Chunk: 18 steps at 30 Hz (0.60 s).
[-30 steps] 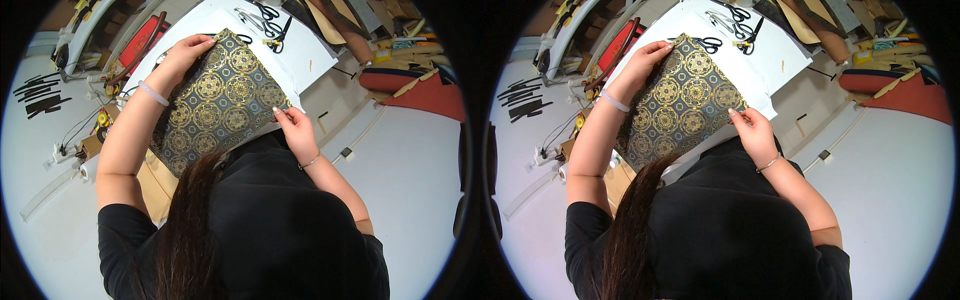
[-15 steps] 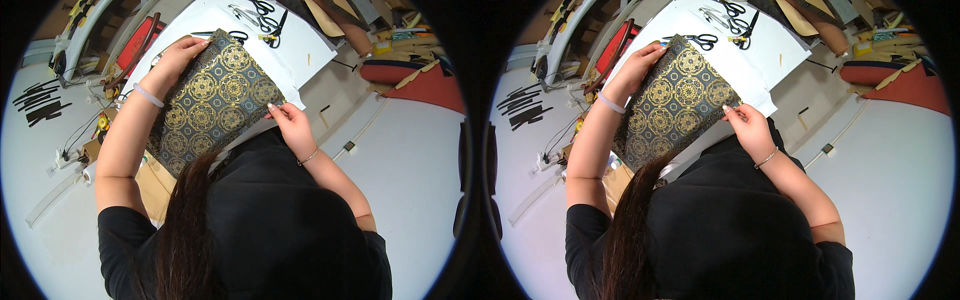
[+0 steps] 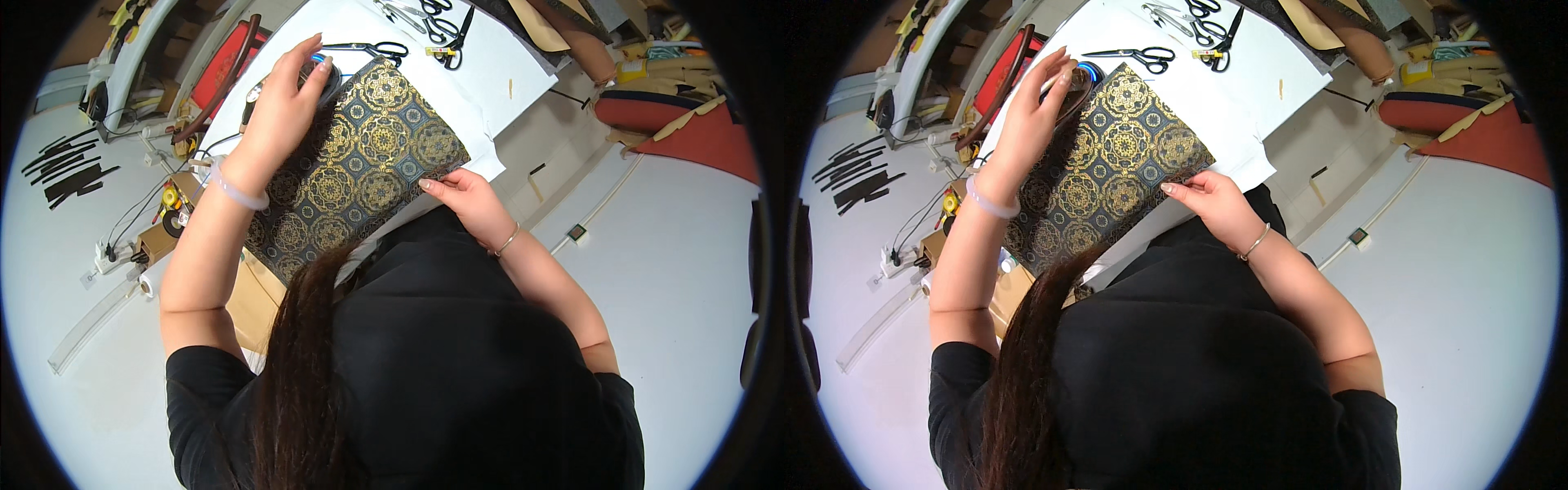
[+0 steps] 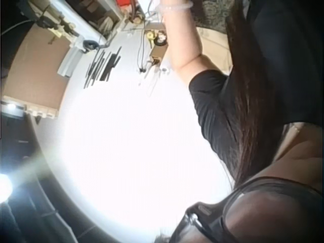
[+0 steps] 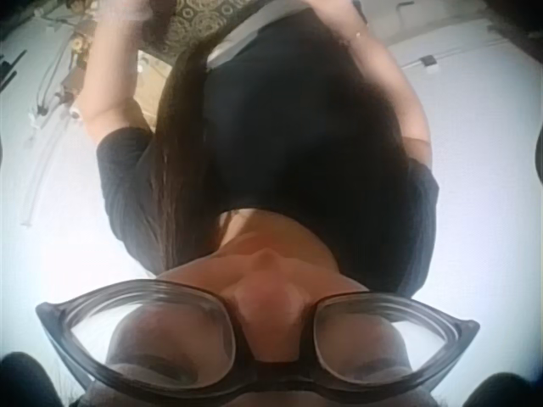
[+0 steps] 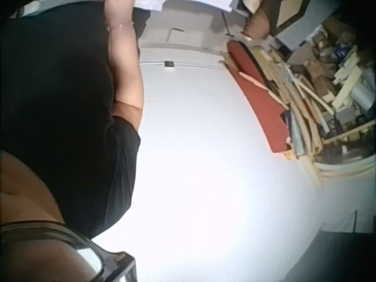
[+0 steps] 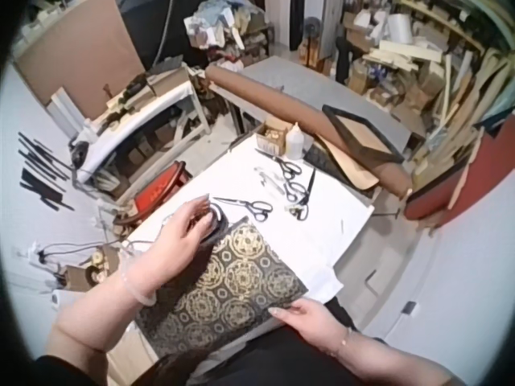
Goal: The person aligns a patterned fabric flap onto a rectangular pouch base, repeatedly lifting and repositioning the flap to check fit and alignment. They smooth the fabric and adjust edges by hand, then place the flap back down and continue fine-tuning the placement.
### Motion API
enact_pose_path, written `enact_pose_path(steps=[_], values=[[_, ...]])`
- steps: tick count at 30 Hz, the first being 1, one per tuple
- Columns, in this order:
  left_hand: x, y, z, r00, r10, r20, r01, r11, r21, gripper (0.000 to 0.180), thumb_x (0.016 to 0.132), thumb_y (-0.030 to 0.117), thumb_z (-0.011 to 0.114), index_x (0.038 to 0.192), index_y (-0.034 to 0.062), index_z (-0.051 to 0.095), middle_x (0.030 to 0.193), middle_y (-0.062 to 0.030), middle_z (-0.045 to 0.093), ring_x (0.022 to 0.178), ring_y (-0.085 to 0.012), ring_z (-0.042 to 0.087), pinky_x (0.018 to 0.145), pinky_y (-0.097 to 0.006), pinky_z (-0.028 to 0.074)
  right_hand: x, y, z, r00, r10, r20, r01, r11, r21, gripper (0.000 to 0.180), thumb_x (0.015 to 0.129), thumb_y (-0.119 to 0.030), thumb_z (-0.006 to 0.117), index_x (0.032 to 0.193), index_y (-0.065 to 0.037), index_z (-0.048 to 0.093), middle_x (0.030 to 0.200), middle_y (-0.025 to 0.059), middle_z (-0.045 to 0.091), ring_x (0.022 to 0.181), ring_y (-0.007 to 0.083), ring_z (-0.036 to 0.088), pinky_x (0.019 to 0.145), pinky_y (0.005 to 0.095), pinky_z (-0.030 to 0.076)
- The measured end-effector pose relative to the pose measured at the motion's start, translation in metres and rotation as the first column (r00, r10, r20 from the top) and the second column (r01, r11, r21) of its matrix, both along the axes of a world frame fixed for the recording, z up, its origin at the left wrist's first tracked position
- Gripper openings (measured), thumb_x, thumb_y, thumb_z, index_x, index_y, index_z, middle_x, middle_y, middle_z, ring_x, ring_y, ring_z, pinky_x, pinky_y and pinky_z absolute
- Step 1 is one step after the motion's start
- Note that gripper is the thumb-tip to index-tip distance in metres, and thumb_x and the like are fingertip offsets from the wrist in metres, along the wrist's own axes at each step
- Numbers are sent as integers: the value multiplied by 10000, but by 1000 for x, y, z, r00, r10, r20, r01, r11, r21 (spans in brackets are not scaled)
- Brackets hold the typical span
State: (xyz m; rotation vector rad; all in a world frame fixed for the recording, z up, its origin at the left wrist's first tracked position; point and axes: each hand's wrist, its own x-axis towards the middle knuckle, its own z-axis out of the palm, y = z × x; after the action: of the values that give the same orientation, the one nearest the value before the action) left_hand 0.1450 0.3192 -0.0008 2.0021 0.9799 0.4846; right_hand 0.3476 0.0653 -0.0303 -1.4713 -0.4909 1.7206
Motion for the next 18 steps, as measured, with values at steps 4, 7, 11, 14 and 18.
enact_pose_path(steps=[4,7,11,14,18], values=[[6,-46,42,967,-195,-162,251,829,499,413,1021,131,628,1419,45,562,1402,-195,617,1340,-368,574,1185,-511,387,1,-1,-17,996,42,85,-41,999,-16,315,996,-249,754,1086,53,749,997,11,742,909,60,608,852,238,497],[4,-75,51,917,-308,-251,390,825,409,485,989,71,637,1463,73,534,1502,-149,564,1443,-340,498,1230,-555,317,0,2,-8,1000,9,27,-9,1000,22,322,995,-244,755,1106,58,745,1011,16,745,914,63,612,860,242,500],[-1,-99,41,839,-446,-314,537,772,339,565,963,135,679,1493,50,503,1574,-147,495,1486,-344,447,1237,-555,305,-2,2,-6,998,-24,-54,28,997,71,329,999,-224,747,1169,58,726,1096,33,752,999,77,641,935,256,510],[-3,-107,32,790,-463,-402,597,730,332,646,974,278,682,1524,21,462,1625,-159,420,1512,-348,401,1242,-542,298,1,3,2,995,30,-92,-24,998,65,351,1001,-187,739,1255,50,687,1206,59,735,1090,95,653,1011,276,506],[-6,-126,23,729,-581,-363,678,688,259,732,986,359,666,1569,2,402,1680,-177,329,1550,-353,334,1271,-528,254,3,2,-3,984,22,-179,-13,998,54,472,982,-137,749,1378,51,575,1280,91,698,1149,123,657,1055,303,507]])
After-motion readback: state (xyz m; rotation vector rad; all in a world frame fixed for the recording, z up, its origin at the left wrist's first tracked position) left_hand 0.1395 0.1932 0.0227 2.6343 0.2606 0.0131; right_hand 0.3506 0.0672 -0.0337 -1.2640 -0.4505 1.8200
